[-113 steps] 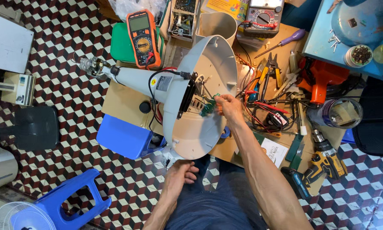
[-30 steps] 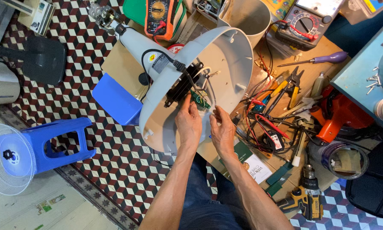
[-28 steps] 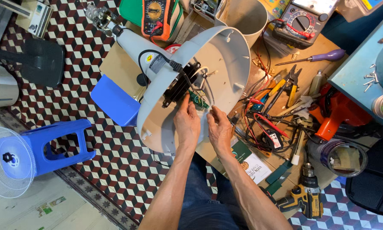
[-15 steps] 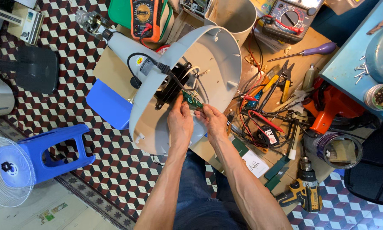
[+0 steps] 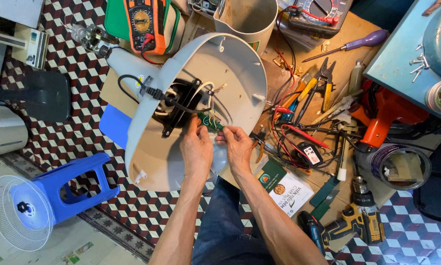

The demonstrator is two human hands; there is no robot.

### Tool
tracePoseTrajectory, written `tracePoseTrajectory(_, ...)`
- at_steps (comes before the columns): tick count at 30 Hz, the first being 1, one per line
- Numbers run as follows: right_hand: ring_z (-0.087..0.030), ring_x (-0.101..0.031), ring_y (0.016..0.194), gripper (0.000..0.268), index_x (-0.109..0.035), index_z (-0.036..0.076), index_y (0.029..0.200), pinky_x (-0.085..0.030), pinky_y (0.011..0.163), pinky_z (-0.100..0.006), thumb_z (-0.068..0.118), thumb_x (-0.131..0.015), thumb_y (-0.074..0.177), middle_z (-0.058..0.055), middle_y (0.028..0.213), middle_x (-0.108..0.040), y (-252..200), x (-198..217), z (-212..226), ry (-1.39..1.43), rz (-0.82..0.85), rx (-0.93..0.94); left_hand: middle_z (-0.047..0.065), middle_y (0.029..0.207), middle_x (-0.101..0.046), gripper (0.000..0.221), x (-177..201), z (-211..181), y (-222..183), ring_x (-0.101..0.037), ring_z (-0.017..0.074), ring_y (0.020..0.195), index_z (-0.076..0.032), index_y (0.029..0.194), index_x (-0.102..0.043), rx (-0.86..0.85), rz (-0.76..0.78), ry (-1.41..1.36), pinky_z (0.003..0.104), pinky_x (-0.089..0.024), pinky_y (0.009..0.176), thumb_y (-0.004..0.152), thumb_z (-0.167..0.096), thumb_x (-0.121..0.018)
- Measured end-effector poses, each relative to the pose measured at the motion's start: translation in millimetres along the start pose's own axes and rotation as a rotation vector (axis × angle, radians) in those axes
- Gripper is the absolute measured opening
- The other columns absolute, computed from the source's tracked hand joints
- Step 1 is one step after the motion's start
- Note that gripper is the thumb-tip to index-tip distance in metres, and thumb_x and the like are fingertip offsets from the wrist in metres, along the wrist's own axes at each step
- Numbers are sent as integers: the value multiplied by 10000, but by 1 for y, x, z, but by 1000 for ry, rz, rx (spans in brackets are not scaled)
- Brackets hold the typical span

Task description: The person uses a multimeter to test a circuit board inside a disassembled appliance. They then use a cordless drill to fasten screws into the circuit board and later into the appliance's base cover.

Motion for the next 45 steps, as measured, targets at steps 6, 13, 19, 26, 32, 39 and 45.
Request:
tracePoseTrajectory(6, -164, -713, 767, 192, -663, -45, 1064, -604, 706, -281, 131, -636, 992, -123, 913, -742, -3, -6, 5, -25, -39, -8, 175, 1129, -740, 355, 2, -1, -2, -735, 340, 1012, -39, 1317, -569, -28, -28, -125, 432, -578, 798, 966, -96, -573)
tracePoseTrajectory(13, -184, -713, 752, 258, -660, -60, 1066, -586, 691, -286, 187, -647, 994, -143, 901, -740, -5, -5, 6, 22, -51, -120, 175, 1132, -741, 305, 0, -3, -4, -740, 317, 1031, -17, 1261, -562, 5, -34, -136, 414, -589, 805, 969, -90, -605)
tracePoseTrajectory(19, -210, -719, 750, 271, -623, -61, 1079, -593, 680, -297, 192, -642, 984, -163, 903, -733, 6, -1, 1, 65, -22, -193, 178, 1087, -751, 298, -3, -1, -5, -759, 293, 1003, -14, 1231, -570, 83, -7, -158, 403, -601, 796, 954, -113, -621)
tracePoseTrajectory(26, -212, -720, 755, 258, -614, -54, 1060, -597, 678, -300, 193, -638, 990, -170, 911, -733, 3, 0, -1, 65, -23, -217, 184, 1111, -749, 291, -5, -1, -5, -744, 320, 1031, -2, 1242, -581, 44, -36, -117, 410, -583, 838, 973, -107, -615)
tracePoseTrajectory(32, -221, -721, 779, 220, -594, -42, 1075, -598, 695, -301, 149, -647, 980, -151, 903, -703, 9, 0, 0, 130, -26, -217, 194, 1174, -728, 387, -3, -3, -7, -729, 321, 1075, -13, 1340, -543, 25, -10, -99, 390, -577, 851, 970, -107, -604)
tracePoseTrajectory(39, -226, -719, 809, 200, -590, -29, 1084, -616, 745, -313, 136, -649, 987, -149, 920, -689, 10, -3, 6, 207, 27, -288, 121, 1169, -783, 329, 87, -17, -98, -782, 222, 1089, -107, 1343, -646, -358, -245, 10, 330, -602, 966, 1017, -63, -664)
tracePoseTrajectory(45, -209, -682, 896, 291, -614, 1, 1167, -557, 781, -309, 250, -629, 1016, -138, 1022, -723, -16, -16, 52, -420, -40, 31, 209, 1537, -417, 714, 162, 17, -125, -437, 295, 1458, 10, 1561, -285, -166, -519, -229, 420, -366, 1242, 1014, -229, -676)
Point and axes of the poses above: each hand's wrist, its own y-axis towards the middle knuckle, its own x-axis out of the back of the hand, z = x × y, the point moved 2 cm from there along y, towards the middle knuckle
